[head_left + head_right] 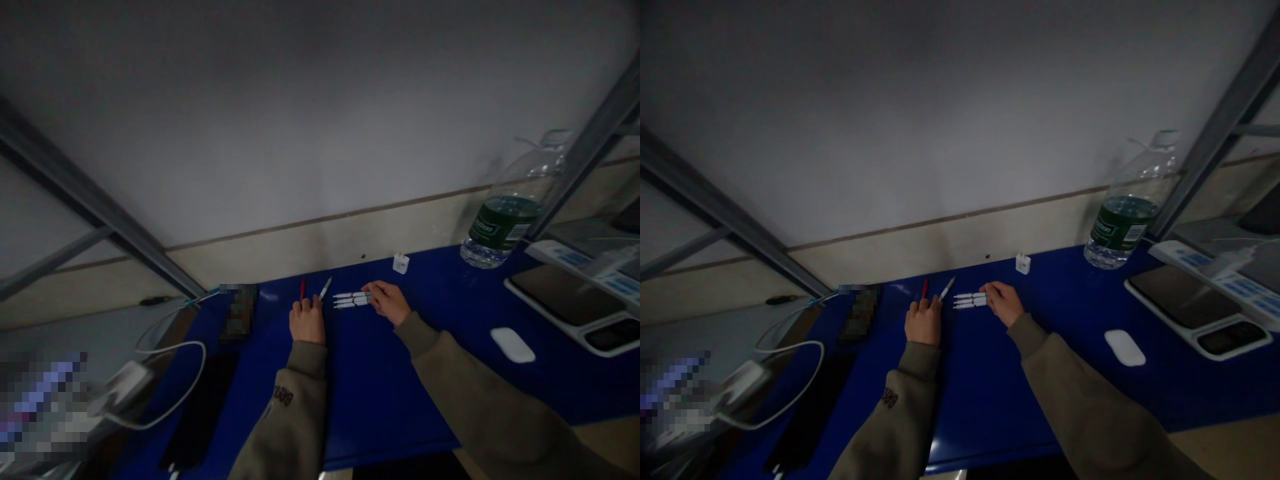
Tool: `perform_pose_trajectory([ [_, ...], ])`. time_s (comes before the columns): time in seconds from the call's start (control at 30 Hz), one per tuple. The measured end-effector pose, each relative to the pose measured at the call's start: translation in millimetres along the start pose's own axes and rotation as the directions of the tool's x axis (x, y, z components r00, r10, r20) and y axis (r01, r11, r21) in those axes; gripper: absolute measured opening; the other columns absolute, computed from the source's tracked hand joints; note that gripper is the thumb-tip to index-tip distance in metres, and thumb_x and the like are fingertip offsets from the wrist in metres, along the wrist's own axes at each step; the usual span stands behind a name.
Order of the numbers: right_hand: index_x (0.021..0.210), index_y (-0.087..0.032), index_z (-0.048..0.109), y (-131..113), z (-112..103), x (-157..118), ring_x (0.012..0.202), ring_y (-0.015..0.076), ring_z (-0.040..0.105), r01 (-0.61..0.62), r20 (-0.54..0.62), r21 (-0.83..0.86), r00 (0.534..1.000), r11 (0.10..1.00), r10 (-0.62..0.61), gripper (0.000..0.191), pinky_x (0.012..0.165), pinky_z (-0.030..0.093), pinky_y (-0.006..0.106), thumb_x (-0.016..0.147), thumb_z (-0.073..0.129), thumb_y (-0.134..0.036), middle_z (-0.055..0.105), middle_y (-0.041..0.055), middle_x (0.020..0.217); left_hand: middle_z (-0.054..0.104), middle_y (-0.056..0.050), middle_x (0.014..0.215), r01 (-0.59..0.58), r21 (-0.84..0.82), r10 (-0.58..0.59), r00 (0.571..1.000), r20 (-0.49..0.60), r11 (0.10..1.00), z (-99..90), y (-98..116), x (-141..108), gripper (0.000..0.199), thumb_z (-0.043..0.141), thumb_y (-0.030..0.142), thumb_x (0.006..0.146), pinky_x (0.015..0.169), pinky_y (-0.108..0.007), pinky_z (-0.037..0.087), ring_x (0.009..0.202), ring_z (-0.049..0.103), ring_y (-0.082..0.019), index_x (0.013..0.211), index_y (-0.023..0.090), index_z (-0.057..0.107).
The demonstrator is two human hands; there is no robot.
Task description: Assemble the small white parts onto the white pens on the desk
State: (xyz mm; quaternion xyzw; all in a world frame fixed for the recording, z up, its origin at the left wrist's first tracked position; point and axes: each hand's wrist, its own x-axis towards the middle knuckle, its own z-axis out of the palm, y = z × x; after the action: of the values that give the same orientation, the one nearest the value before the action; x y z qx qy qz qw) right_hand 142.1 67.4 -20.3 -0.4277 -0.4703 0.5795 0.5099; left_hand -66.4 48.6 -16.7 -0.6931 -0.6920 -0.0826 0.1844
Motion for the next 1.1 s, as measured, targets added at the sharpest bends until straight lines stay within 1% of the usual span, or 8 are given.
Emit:
perform_pose_trajectory([
  [0.17, 0.084, -0.014, 0.058, 1, 0, 1, 0.031, 0.0056, 0.025, 0.001, 0.005, -0.027, 1.000, 1.000, -0.001, 0.033, 0.032, 0.019, 0.020, 0.079, 0.050, -0.045, 0.033, -0.0089, 0.038, 0.057, -0.009, 0.093, -0.005, -0.043, 0.008, 0.998, 0.067, 0.999, -10.2, 3, -1, 0.026, 0.042, 0.032, 0.089, 0.070, -0.031, 0.036, 0.090, 0.046, -0.022, 0.091, 0.022, 0.066],
  [0.37, 0.084, -0.014, 0.060, 0, -1, 1, 0.032, 0.0059, 0.027, 0.026, 0.003, -0.069, 1.000, 0.997, -0.026, 0.033, 0.033, 0.020, 0.020, 0.080, 0.049, -0.045, 0.034, -0.0082, 0.038, 0.058, -0.008, 0.088, 0.088, -0.141, -0.079, 0.995, 0.062, 0.986, -14.5, 0, 0, 0.031, 0.044, 0.041, 0.087, 0.073, -0.031, 0.038, 0.092, 0.045, -0.023, 0.080, 0.021, 0.066],
  [0.47, 0.083, -0.014, 0.061, 0, -2, 1, 0.032, 0.0061, 0.027, 0.040, -0.003, -0.092, 0.999, 0.995, -0.041, 0.033, 0.034, 0.020, 0.020, 0.080, 0.049, -0.044, 0.035, -0.0076, 0.039, 0.059, -0.009, 0.087, 0.129, -0.169, -0.119, 0.991, 0.068, 0.977, -14.7, -4, 2, 0.032, 0.045, 0.044, 0.086, 0.072, -0.032, 0.039, 0.092, 0.044, -0.024, 0.078, 0.020, 0.065],
  [0.63, 0.082, -0.014, 0.062, 1, -4, 3, 0.033, 0.0063, 0.028, 0.057, -0.017, -0.115, 0.998, 0.992, -0.060, 0.033, 0.035, 0.021, 0.021, 0.080, 0.049, -0.045, 0.036, -0.0072, 0.040, 0.061, -0.010, 0.088, 0.205, -0.182, -0.186, 0.975, 0.117, 0.962, -16.4, -10, 6, 0.030, 0.048, 0.042, 0.085, 0.072, -0.031, 0.040, 0.091, 0.045, -0.023, 0.078, 0.019, 0.065],
  [0.77, 0.080, -0.014, 0.062, 2, -5, 4, 0.034, 0.0064, 0.029, 0.054, -0.021, -0.114, 0.998, 0.992, -0.057, 0.033, 0.036, 0.021, 0.021, 0.079, 0.050, -0.045, 0.036, -0.0071, 0.040, 0.062, -0.010, 0.089, 0.263, -0.179, -0.241, 0.961, 0.135, 0.948, -20.2, -13, 7, 0.030, 0.047, 0.042, 0.084, 0.070, -0.031, 0.040, 0.092, 0.046, -0.023, 0.078, 0.019, 0.066],
  [0.87, 0.079, -0.015, 0.062, 4, -6, 5, 0.034, 0.0067, 0.029, 0.057, -0.015, -0.122, 0.998, 0.991, -0.060, 0.033, 0.036, 0.021, 0.021, 0.079, 0.050, -0.045, 0.036, -0.0072, 0.040, 0.062, -0.010, 0.091, 0.288, -0.161, -0.266, 0.953, 0.145, 0.944, -24.4, -15, 6, 0.029, 0.048, 0.042, 0.084, 0.067, -0.031, 0.041, 0.093, 0.046, -0.024, 0.080, 0.019, 0.066],
  [0.97, 0.080, -0.015, 0.063, 5, -7, 5, 0.034, 0.0068, 0.029, 0.058, -0.011, -0.146, 0.998, 0.988, -0.060, 0.033, 0.037, 0.021, 0.021, 0.079, 0.049, -0.045, 0.036, -0.0069, 0.040, 0.062, -0.009, 0.090, 0.304, -0.137, -0.286, 0.949, 0.133, 0.943, -27.9, -17, 4, 0.027, 0.048, 0.040, 0.083, 0.066, -0.031, 0.041, 0.094, 0.047, -0.025, 0.080, 0.020, 0.065],
  [1.1, 0.080, -0.014, 0.063, 4, -6, 5, 0.034, 0.0070, 0.030, 0.058, -0.014, -0.178, 0.998, 0.982, -0.062, 0.035, 0.037, 0.022, 0.021, 0.081, 0.047, -0.046, 0.037, -0.0065, 0.040, 0.063, -0.009, 0.091, 0.314, -0.105, -0.298, 0.944, 0.141, 0.944, -28.1, -24, 3, 0.026, 0.047, 0.038, 0.084, 0.065, -0.030, 0.041, 0.091, 0.049, -0.024, 0.080, 0.019, 0.064],
])
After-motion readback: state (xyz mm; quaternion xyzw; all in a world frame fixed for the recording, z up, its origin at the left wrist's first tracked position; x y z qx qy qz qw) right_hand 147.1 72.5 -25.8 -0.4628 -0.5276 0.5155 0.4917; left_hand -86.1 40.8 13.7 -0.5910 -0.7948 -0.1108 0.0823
